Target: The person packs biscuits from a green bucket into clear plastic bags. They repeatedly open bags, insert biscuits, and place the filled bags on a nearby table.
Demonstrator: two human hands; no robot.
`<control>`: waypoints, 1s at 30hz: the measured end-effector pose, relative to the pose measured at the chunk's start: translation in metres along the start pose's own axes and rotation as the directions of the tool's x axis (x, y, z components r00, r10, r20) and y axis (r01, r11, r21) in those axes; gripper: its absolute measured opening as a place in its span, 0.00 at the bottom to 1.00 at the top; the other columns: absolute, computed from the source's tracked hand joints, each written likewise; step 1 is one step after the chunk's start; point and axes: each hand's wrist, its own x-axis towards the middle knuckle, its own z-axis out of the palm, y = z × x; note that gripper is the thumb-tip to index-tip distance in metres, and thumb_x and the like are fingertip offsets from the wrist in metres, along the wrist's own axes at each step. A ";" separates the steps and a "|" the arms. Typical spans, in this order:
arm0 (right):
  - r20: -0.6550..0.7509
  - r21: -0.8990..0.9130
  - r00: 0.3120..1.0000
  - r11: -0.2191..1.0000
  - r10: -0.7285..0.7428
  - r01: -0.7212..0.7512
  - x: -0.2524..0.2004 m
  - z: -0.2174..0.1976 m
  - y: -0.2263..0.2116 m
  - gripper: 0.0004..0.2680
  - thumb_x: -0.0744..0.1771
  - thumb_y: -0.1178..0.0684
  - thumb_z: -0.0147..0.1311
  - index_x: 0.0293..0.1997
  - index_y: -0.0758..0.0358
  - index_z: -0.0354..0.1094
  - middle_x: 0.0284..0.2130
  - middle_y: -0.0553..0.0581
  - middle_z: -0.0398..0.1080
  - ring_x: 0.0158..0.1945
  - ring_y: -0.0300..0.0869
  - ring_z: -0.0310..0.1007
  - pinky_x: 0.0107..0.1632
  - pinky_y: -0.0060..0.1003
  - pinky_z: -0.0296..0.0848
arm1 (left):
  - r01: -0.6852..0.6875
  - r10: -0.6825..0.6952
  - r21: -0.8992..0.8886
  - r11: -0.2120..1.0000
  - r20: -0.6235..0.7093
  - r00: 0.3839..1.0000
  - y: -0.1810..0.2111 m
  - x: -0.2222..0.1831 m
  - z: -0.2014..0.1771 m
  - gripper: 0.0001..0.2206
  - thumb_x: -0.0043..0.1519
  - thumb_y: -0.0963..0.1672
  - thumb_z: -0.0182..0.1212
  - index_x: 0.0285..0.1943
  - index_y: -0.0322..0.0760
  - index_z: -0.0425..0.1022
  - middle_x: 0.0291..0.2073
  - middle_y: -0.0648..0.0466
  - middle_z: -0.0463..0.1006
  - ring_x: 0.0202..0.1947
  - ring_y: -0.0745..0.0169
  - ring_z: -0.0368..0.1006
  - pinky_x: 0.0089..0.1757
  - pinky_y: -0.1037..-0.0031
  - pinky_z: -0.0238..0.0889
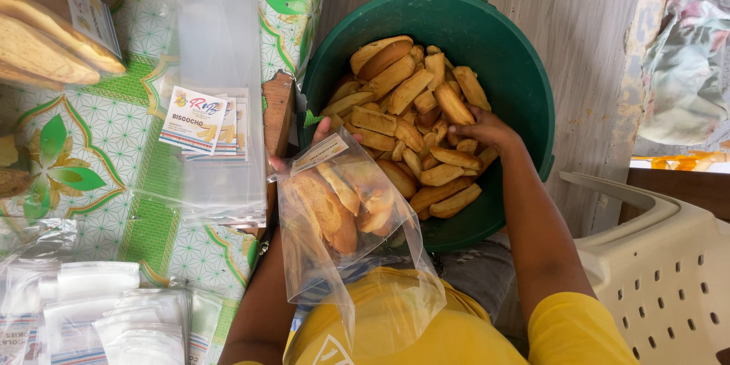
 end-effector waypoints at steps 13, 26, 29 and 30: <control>-0.320 -0.181 0.947 0.982 -0.013 -0.047 -0.010 0.021 -0.003 0.37 0.58 0.45 0.68 0.76 0.54 0.51 0.60 0.64 0.71 0.59 0.52 0.74 0.61 0.45 0.73 | -0.018 0.022 -0.047 0.999 0.078 0.997 -0.005 0.005 -0.011 0.54 0.48 0.70 0.60 0.81 0.49 0.51 0.69 0.29 0.61 0.65 0.30 0.65 0.58 0.38 0.65; -0.171 0.826 0.970 0.512 -0.172 0.237 -0.004 0.008 -0.020 0.28 0.69 0.34 0.48 0.76 0.62 0.62 0.48 0.59 0.68 0.47 0.46 0.63 0.49 0.42 0.66 | -0.045 0.045 -0.024 0.999 0.021 0.999 -0.004 -0.002 0.001 0.55 0.52 0.71 0.54 0.85 0.47 0.48 0.71 0.29 0.60 0.69 0.32 0.62 0.62 0.41 0.62; -0.243 0.702 0.944 0.632 -0.222 0.329 0.003 0.000 -0.013 0.25 0.66 0.42 0.58 0.72 0.57 0.59 0.57 0.57 0.67 0.58 0.46 0.66 0.61 0.40 0.64 | -0.029 0.030 -0.038 0.999 0.037 0.999 -0.004 0.000 -0.002 0.54 0.52 0.71 0.54 0.85 0.48 0.48 0.73 0.28 0.58 0.69 0.32 0.62 0.62 0.40 0.61; -0.267 0.613 0.938 0.712 -0.221 0.342 0.006 -0.001 -0.012 0.25 0.65 0.45 0.61 0.69 0.54 0.57 0.61 0.56 0.67 0.64 0.46 0.68 0.67 0.40 0.64 | -0.031 0.033 -0.051 0.998 0.040 0.999 -0.005 0.000 -0.003 0.54 0.53 0.70 0.54 0.85 0.48 0.48 0.73 0.28 0.58 0.69 0.31 0.61 0.62 0.40 0.61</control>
